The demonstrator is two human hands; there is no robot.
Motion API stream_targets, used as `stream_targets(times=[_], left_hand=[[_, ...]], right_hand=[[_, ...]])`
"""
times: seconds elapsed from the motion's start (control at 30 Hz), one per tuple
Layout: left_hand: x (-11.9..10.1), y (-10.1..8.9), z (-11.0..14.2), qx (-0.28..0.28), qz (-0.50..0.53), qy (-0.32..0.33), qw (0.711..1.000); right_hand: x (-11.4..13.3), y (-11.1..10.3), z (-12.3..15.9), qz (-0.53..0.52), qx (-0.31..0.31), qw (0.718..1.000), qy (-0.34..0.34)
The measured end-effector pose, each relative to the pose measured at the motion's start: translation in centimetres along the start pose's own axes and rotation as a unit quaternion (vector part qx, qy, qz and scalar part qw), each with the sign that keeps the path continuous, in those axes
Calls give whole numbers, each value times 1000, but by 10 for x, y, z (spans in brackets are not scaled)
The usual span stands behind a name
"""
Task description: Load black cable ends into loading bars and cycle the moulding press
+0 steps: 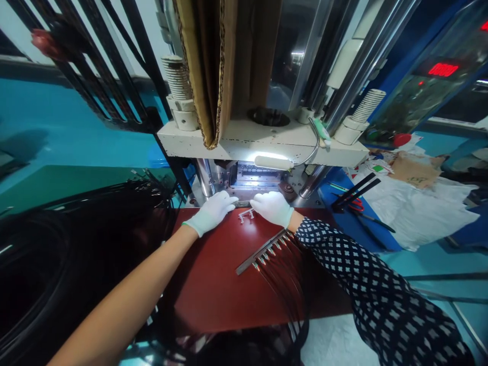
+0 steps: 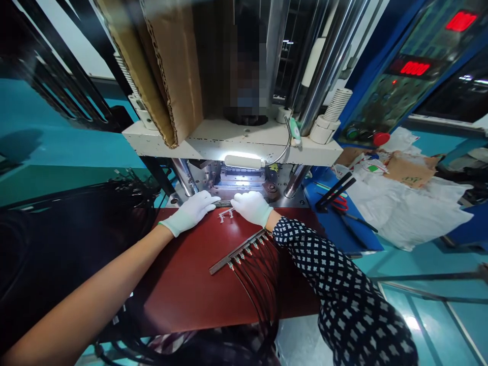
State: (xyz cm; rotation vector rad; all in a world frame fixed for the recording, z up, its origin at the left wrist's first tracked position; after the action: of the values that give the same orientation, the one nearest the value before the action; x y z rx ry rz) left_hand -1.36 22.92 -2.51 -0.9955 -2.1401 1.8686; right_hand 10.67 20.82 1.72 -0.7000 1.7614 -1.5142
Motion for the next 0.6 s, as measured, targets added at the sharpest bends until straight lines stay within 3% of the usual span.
stream_targets(times=[0.17,0.37,0.47,0.53,0.6], left_hand=[[-2,-2,0,-2,-4,3,1000],[-4,-4,2,0,-4,7,1000],[-5,-6,2,-8,-10,8,1000],[-5,-7,2,-13,-15,4,1000],[-5,-8,3,-14,-19,2,1000]], right_hand=[[4,3,0,25,-2,999,-38],[4,11,-11,28,18,999,16],[4,10,-9,-2,45,999,3],[-7,1,-1,-67,29,997,17],[-30,-10,9,-135,-29,988,73]])
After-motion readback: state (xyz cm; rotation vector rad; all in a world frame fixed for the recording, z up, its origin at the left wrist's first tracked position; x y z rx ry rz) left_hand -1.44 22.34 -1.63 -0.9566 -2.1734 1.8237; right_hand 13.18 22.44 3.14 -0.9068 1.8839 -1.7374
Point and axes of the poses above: each hand's wrist, its own z-axis away from the middle knuckle, its own y-axis out of the palm, x = y × z, the point moved 10 cm from there along -z, towards the middle knuckle, and after that the axes turned 2 degrees about -y, right-handed, at the moved point
